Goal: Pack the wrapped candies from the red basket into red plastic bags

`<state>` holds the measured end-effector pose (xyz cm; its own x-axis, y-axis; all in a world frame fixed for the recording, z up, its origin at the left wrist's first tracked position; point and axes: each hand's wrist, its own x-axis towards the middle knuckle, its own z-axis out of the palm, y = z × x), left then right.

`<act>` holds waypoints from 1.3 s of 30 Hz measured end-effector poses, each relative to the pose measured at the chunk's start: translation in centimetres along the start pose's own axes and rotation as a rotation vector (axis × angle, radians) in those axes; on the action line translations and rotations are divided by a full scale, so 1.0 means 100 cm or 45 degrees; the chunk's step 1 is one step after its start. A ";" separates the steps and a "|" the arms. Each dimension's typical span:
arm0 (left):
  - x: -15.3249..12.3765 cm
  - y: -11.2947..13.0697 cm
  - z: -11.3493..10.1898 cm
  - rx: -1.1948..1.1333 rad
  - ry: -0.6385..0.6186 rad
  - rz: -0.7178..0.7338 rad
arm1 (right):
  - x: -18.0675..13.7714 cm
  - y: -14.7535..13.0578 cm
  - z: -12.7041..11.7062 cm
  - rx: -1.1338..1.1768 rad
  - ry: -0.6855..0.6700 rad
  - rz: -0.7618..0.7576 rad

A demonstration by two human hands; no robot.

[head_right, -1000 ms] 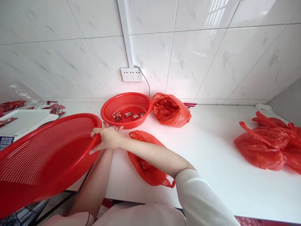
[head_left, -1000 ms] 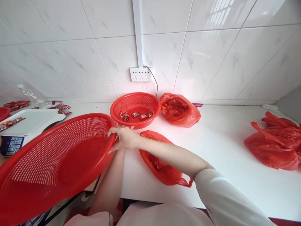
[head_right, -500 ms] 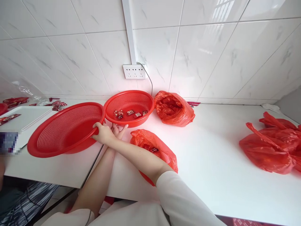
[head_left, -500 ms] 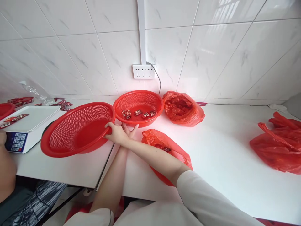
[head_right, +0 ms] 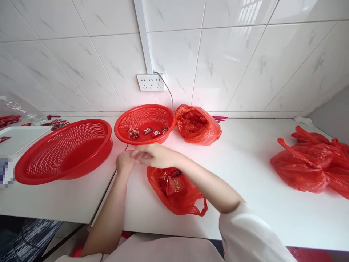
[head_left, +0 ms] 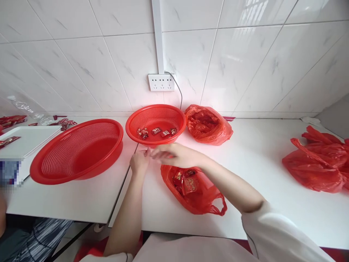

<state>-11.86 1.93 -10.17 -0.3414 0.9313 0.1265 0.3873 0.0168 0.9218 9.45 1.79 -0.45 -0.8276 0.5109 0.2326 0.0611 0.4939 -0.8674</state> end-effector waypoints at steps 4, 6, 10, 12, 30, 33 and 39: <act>-0.017 0.012 0.015 0.270 -0.187 0.242 | -0.094 -0.026 -0.029 -0.177 -0.172 0.472; -0.027 0.019 0.026 0.281 -0.237 0.377 | -0.131 -0.028 -0.030 -0.185 -0.333 0.654; -0.033 0.021 0.040 0.219 -0.213 0.431 | -0.184 -0.011 -0.012 -0.168 -0.420 1.016; -0.026 0.019 0.038 0.023 -0.251 0.296 | -0.200 0.003 0.000 -0.161 -0.374 1.040; -0.030 0.144 -0.048 -0.744 -0.630 0.273 | -0.159 -0.040 -0.077 -0.383 1.506 0.236; -0.040 0.160 -0.037 -0.824 -0.701 0.406 | -0.126 -0.046 -0.066 -0.346 1.530 0.007; -0.067 0.169 0.009 -0.505 -1.007 0.384 | -0.080 -0.060 -0.030 -0.363 1.128 -0.244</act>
<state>-2.22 -3.70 4.18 0.4645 0.8554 0.2292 -0.0058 -0.2559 0.9667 17.32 -3.15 4.18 -0.1206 0.6933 0.7105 0.1988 0.7181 -0.6669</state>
